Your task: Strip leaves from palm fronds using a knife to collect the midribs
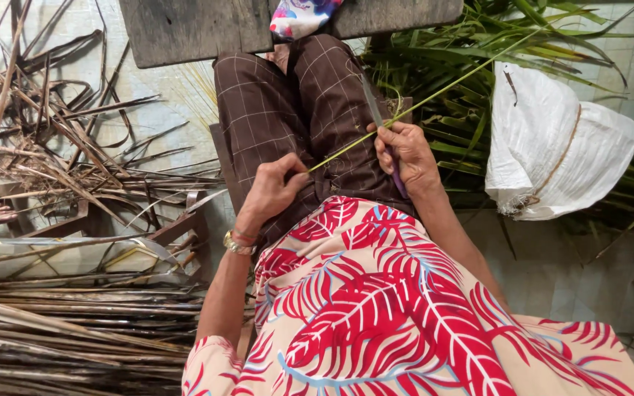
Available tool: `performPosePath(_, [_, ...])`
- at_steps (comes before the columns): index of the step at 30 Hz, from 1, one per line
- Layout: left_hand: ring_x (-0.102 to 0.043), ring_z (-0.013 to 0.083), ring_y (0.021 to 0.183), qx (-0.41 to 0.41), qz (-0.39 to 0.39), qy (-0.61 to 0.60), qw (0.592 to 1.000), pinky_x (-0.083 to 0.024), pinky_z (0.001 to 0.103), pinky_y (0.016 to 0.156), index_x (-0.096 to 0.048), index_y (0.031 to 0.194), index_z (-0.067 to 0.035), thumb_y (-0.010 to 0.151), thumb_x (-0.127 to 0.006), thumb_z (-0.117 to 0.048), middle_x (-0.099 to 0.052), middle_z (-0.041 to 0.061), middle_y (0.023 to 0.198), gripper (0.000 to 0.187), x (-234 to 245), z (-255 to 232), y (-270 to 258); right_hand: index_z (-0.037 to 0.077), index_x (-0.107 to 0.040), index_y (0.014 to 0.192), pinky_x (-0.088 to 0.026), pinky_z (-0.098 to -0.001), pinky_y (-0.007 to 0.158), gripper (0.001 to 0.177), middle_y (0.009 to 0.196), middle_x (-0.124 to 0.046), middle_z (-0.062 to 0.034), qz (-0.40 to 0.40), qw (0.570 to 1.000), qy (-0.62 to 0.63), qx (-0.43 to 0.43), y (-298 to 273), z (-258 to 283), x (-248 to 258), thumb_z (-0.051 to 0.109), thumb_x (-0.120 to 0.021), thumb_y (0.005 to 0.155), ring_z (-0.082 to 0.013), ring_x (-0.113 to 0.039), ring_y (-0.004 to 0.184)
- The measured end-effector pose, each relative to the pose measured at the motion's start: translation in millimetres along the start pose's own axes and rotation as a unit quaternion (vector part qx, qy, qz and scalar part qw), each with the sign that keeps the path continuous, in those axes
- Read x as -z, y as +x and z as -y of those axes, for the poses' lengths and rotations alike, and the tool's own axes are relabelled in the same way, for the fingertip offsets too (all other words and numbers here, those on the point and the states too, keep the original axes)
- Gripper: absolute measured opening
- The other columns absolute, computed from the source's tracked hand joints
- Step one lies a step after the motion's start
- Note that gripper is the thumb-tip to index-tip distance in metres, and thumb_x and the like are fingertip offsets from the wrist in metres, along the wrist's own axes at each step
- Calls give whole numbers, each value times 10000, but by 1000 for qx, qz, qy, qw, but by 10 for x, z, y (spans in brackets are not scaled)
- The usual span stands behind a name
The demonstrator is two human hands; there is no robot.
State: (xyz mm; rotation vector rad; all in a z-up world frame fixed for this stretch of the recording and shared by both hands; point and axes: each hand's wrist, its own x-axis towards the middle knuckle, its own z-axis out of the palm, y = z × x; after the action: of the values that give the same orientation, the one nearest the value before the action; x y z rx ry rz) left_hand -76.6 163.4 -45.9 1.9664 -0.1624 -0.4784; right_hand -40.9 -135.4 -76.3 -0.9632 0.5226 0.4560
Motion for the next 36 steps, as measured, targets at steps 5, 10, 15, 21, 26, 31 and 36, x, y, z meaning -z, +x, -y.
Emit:
performPosePath(5, [-681,321,741,94,85,75,989,-540,455,691,-687,1015,-158,921,-678,-220,-712,149,816,113,91,-257,119,1,-644,1025,-421,-285,271,112,621,-610,-135,-13,1000,-4,5,-72,61,-122,93,-692,985,-159,-529,384])
performPosePath(10, [-661,513,1027,110,116,72,984,-502,621,878,-698,1084,-122,955,-593,-305,-723,270,991,248,-495,-482,615,3,-644,1006,-428,-296,265,118,611,-623,-159,-9,1000,-21,17,-82,25,-235,92,-712,967,-169,-538,375])
performPosePath(15, [-714,441,899,110,7,63,992,-560,543,778,-730,1004,-226,972,-593,-359,-730,152,869,194,-686,-721,701,-52,-641,1052,-407,-304,241,176,596,-611,-180,9,1000,-11,18,-1,-53,-59,78,-714,958,-174,-531,354])
performPosePath(21, [-718,422,859,118,-13,85,989,-551,529,728,-695,979,-240,982,-601,-371,-718,128,837,162,-689,-497,548,-48,-653,1055,-394,-301,239,167,587,-604,-189,36,999,-5,17,-70,-79,-166,24,-722,921,-184,-525,346])
performPosePath(26, [-702,466,882,125,-17,98,987,-548,572,766,-684,972,-202,981,-597,-315,-718,181,834,143,-552,-544,299,13,-642,930,-407,-295,249,71,604,-606,-165,9,1000,-1,9,-78,94,-143,52,-690,964,-178,-526,360])
performPosePath(31, [-702,433,917,141,2,113,983,-561,556,789,-695,993,-255,973,-611,-365,-730,147,875,140,-321,-301,7,43,-623,906,-409,-288,265,97,611,-596,-144,5,1000,5,0,-86,98,-118,67,-678,982,-172,-515,375])
performPosePath(36, [-689,459,959,135,59,115,982,-540,578,821,-678,984,-201,974,-597,-320,-727,175,915,144,-143,-184,25,27,-645,967,-417,-299,269,88,613,-583,-141,-2,1000,11,4,-12,113,-77,103,-682,993,-172,-512,376])
